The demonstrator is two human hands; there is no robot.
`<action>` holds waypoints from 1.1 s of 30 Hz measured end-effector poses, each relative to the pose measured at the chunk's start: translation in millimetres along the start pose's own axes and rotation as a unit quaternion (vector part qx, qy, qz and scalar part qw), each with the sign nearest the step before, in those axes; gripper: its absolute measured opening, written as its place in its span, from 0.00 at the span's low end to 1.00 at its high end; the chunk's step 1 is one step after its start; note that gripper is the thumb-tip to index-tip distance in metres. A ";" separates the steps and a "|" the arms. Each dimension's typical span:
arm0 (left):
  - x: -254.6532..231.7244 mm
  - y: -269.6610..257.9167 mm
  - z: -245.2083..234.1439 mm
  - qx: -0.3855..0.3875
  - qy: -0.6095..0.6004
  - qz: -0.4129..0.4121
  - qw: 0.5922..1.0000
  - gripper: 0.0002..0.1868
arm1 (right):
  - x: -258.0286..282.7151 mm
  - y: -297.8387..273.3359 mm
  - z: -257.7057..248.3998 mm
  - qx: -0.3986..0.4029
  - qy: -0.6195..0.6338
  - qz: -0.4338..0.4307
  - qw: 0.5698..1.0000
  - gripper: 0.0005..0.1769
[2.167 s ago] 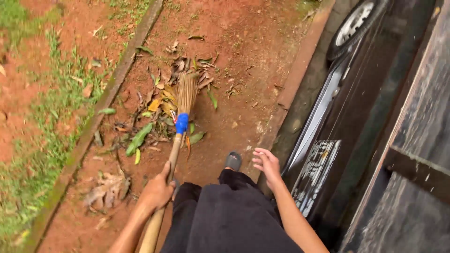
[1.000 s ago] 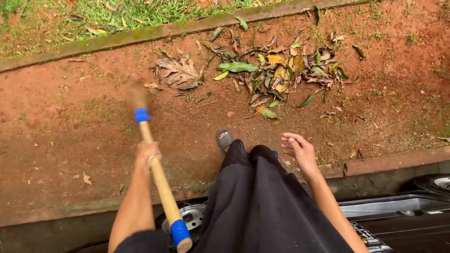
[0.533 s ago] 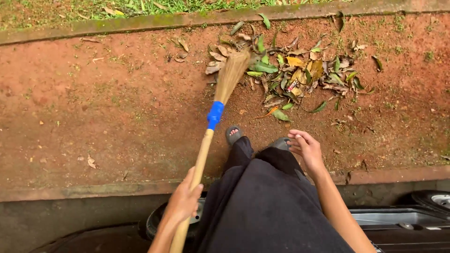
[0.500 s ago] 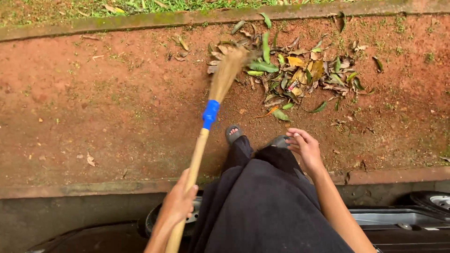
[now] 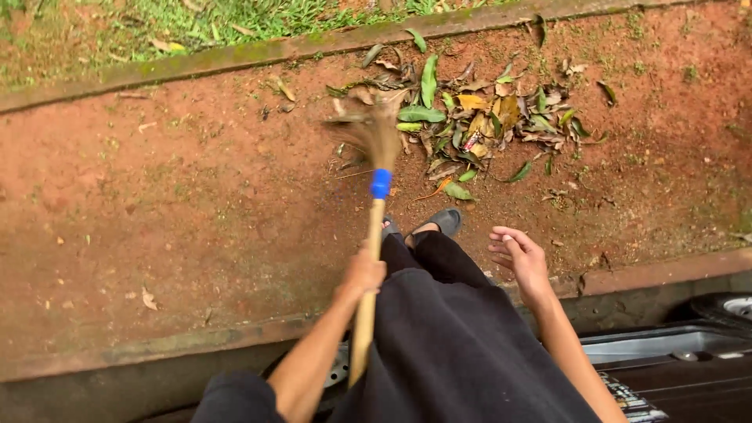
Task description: Using a broom to sweep and gather dry leaves into a pile on the ground.
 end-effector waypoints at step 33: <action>-261.9 -212.7 148.7 -0.018 -0.123 -0.048 0.991 0.36 | 33.6 128.9 -306.1 0.020 0.032 0.023 0.999 0.17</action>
Point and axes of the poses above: each hand's wrist, its own y-axis towards the middle knuckle, its own z-axis out of the palm, x = y × z, the point moved 5 cm from there along y, towards the middle knuckle, and after that the axes turned 14 degrees about y, right-handed, at the moved point
